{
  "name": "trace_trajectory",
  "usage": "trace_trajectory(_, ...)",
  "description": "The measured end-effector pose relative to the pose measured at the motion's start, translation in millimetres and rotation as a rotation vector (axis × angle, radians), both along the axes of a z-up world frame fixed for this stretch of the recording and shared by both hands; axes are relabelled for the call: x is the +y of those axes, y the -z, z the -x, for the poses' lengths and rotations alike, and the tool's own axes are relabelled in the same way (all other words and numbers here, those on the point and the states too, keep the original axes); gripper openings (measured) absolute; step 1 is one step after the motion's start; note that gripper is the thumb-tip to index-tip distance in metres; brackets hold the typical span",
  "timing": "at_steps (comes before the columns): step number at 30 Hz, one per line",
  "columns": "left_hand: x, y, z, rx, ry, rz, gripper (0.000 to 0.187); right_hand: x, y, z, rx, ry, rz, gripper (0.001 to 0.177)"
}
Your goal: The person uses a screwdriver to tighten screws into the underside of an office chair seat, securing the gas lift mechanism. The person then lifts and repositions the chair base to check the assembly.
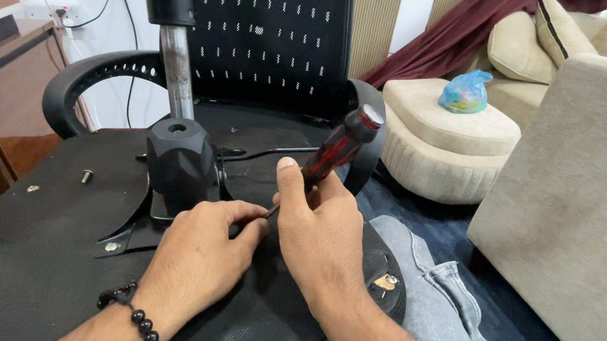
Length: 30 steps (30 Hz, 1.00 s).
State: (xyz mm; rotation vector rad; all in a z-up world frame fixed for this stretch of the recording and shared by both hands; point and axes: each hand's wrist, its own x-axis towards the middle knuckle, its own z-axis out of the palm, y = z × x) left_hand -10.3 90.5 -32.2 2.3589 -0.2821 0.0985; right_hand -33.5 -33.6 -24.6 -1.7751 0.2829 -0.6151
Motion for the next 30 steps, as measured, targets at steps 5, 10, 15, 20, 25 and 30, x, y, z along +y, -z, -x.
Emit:
trace_trajectory(5, 1, -1, 2, -0.101, 0.040, 0.025, 0.031, 7, -3, 11, -0.053, 0.038, -0.003, 0.039)
trace_trajectory(10, 10, 0, 16, -0.058, 0.082, 0.053, 0.032, 15, -4, 20, 0.207, 0.017, 0.037, 0.043)
trace_trajectory(15, 17, -8, 17, 0.170, 0.054, 0.055, 0.034, 20, 0, 19, 0.138, -0.029, 0.031, 0.037)
trace_trajectory(20, 16, -7, 15, 0.016, 0.100, 0.082, 0.035, 14, 3, 17, 0.177, -0.104, -0.025, 0.042)
trace_trajectory(25, 17, -9, 11, -0.049, 0.117, 0.058, 0.034, 14, 5, 13, 0.077, -0.078, 0.064, 0.039)
trace_trajectory(30, 13, -16, 4, 0.026, 0.037, -0.101, 0.029, 4, -15, -14, 0.107, -0.200, 0.021, 0.043)
